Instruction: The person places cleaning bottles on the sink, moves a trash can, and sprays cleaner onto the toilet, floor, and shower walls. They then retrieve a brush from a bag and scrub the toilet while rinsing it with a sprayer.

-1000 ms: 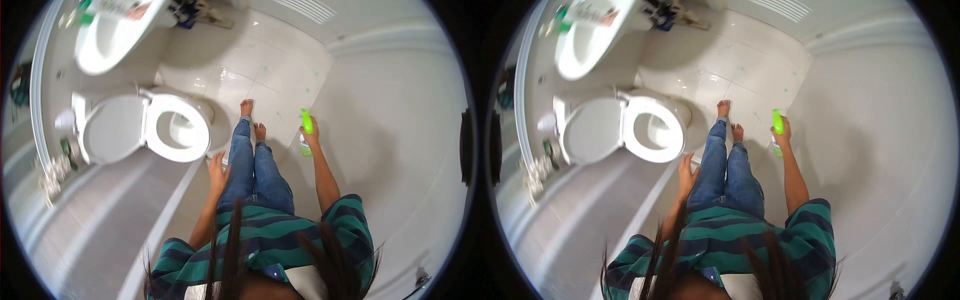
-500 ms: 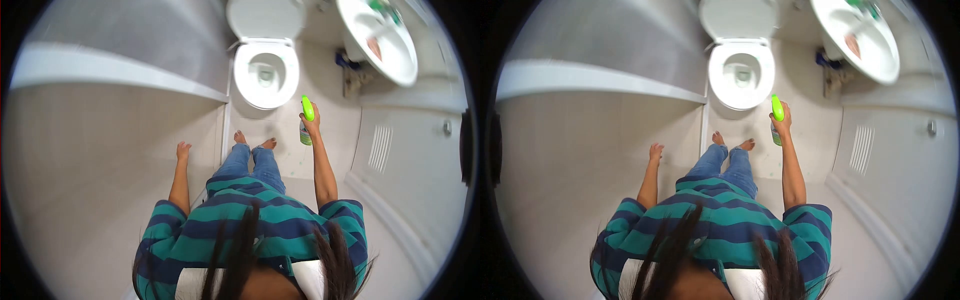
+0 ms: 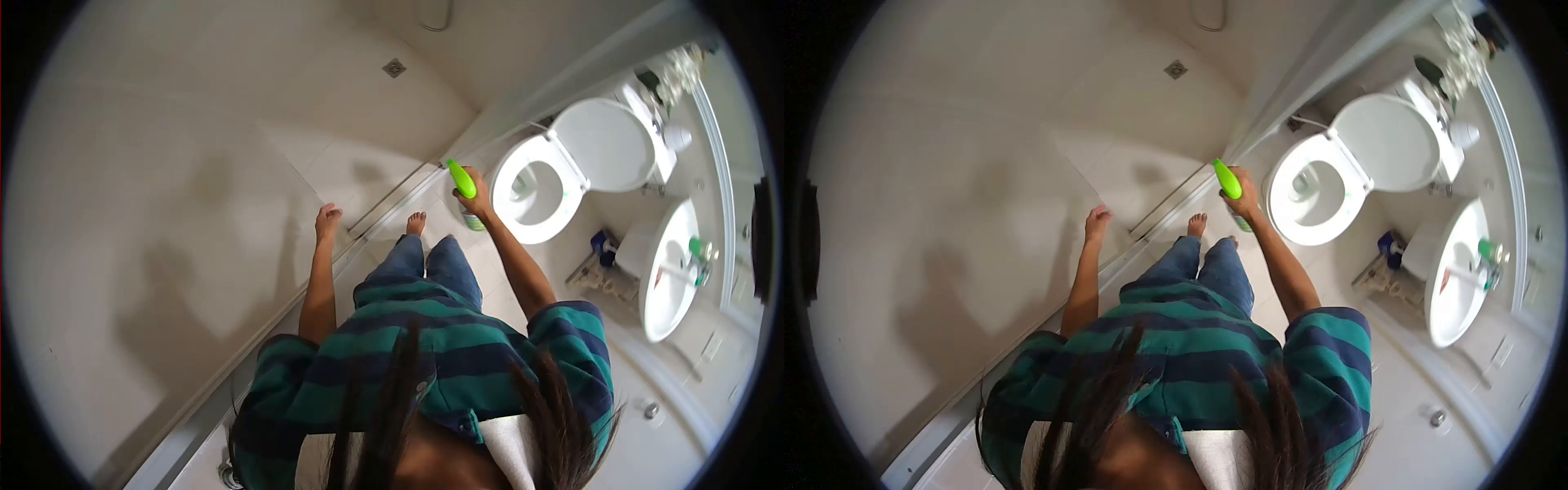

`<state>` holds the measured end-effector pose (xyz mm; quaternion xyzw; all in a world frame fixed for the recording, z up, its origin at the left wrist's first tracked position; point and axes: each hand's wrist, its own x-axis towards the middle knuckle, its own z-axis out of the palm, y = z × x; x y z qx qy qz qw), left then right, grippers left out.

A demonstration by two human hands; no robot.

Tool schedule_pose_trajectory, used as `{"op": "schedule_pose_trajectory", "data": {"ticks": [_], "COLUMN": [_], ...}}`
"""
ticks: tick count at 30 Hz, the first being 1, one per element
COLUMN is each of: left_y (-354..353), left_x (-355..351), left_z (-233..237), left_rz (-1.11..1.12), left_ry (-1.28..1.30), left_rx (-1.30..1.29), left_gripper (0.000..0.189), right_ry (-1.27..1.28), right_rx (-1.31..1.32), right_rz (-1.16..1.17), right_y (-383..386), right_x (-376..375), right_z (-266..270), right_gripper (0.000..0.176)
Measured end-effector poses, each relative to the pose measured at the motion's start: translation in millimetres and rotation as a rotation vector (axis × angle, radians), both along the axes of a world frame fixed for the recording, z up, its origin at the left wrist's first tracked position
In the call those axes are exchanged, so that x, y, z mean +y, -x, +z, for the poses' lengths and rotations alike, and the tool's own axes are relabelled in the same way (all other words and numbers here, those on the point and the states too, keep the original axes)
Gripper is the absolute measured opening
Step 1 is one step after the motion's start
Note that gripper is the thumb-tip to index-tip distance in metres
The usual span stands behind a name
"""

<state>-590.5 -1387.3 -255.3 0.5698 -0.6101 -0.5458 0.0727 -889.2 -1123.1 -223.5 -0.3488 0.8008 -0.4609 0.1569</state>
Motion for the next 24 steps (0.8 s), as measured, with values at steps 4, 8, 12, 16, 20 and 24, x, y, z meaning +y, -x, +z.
{"op": "schedule_pose_trajectory", "data": {"ticks": [4,8,12,16,20,24], "left_y": [-51.1,-90.5,-115.2,-97.2,-91.3,-104.2], "left_x": [23.6,60.5,80.1,90.0,108.3,119.8], "left_z": [-25.7,-10.3,-23.9,3.5,57.3,60.9], "left_rz": [0.214,0.344,0.443,0.556,0.608,0.675], "left_ry": [-0.056,-0.011,0.064,0.047,0.089,0.048], "left_rx": [0.067,0.025,0.026,-0.059,-0.022,0.317], "left_gripper": [0.039,0.037,0.035,0.035,0.031,0.038], "right_ry": [-0.008,0.127,0.015,-0.02,-0.116,-0.176], "right_rx": [-0.163,-0.08,-0.233,-0.334,-0.079,0.086], "right_rz": [-0.194,-0.287,-0.465,-0.344,0.081,0.452], "right_y": [-1.6,4.0,49.5,86.8,67.6,-4.0], "right_x": [-82.7,-137.2,-191.0,-230.1,-264.4,-323.6], "right_z": [-16.4,0.9,-34.9,-25.3,-63.6,-35.9], "right_gripper": [0.047,0.038,0.031,0.038,0.049,0.05]}}
